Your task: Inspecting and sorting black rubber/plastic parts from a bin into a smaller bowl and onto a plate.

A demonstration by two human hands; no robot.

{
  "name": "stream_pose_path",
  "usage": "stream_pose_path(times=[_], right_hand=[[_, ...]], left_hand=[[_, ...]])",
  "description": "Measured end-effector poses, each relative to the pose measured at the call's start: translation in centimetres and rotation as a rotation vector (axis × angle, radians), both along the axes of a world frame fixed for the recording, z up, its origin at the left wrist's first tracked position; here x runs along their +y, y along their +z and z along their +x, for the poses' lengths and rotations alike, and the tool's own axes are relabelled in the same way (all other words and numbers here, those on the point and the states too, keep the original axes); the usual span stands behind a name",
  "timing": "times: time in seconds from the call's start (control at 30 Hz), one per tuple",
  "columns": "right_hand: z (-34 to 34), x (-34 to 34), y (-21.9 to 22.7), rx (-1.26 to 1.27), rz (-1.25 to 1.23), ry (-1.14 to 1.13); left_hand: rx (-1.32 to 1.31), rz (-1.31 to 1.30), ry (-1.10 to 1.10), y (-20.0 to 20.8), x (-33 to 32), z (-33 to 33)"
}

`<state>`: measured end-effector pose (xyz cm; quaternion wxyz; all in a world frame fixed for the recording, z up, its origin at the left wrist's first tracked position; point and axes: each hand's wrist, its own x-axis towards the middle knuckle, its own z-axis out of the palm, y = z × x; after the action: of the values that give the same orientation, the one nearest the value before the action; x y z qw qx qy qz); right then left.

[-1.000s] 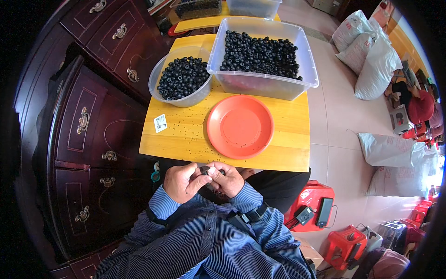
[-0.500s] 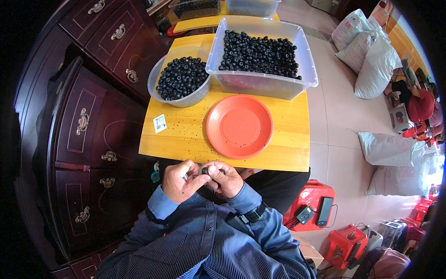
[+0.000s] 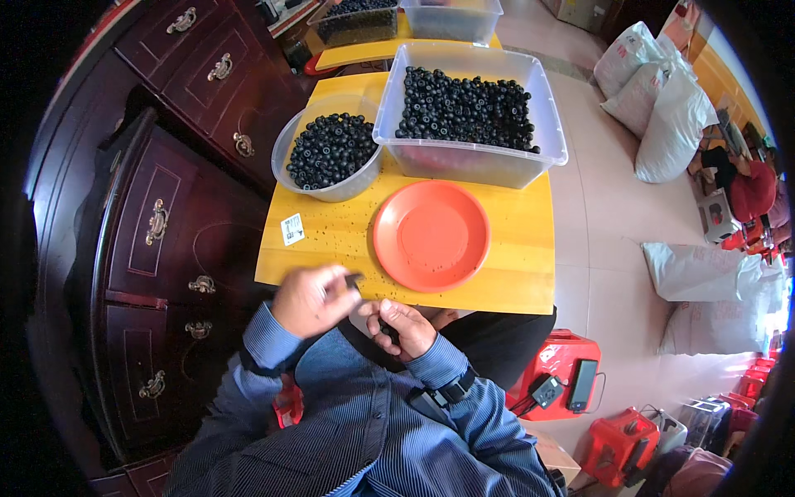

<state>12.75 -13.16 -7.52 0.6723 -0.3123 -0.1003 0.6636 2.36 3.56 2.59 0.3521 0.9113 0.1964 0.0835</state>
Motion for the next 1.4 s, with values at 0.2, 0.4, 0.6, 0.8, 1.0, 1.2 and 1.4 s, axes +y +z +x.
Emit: stream_pose_path(times=[0.2, 0.4, 0.6, 0.8, 1.0, 1.2, 1.4], right_hand=[[0.2, -0.2, -0.1, 0.075, 0.069, 0.026], [0.0, 0.2, 0.1, 0.207, -0.021, 0.011], [-0.1, 0.3, -1.6, 0.005, -0.061, 0.017], [-0.3, 0.8, 0.1, -0.152, -0.054, -0.06], [-0.2, 0.7, -0.1, -0.159, -0.079, -0.087], [-0.1, 0.8, -1.0, -0.299, 0.028, -0.086], [0.1, 0.7, 0.5, -0.259, 0.025, -0.083]], left_hand=[[-0.423, 0.031, 0.346, 2.5, 4.7, 2.7], [-0.137, -0.008, 0.062, -1.8, -1.4, -0.2], [0.002, -0.069, -0.015, -2.9, -5.3, -0.2], [-0.019, 0.003, 0.003, -3.6, -5.4, -0.2], [-0.061, 0.086, 0.005, -3.5, -5.7, 0.1], [-0.156, -0.023, 0.04, -4.0, -5.8, 0.2], [-0.265, -0.171, 0.093, -4.3, -5.8, 0.6]])
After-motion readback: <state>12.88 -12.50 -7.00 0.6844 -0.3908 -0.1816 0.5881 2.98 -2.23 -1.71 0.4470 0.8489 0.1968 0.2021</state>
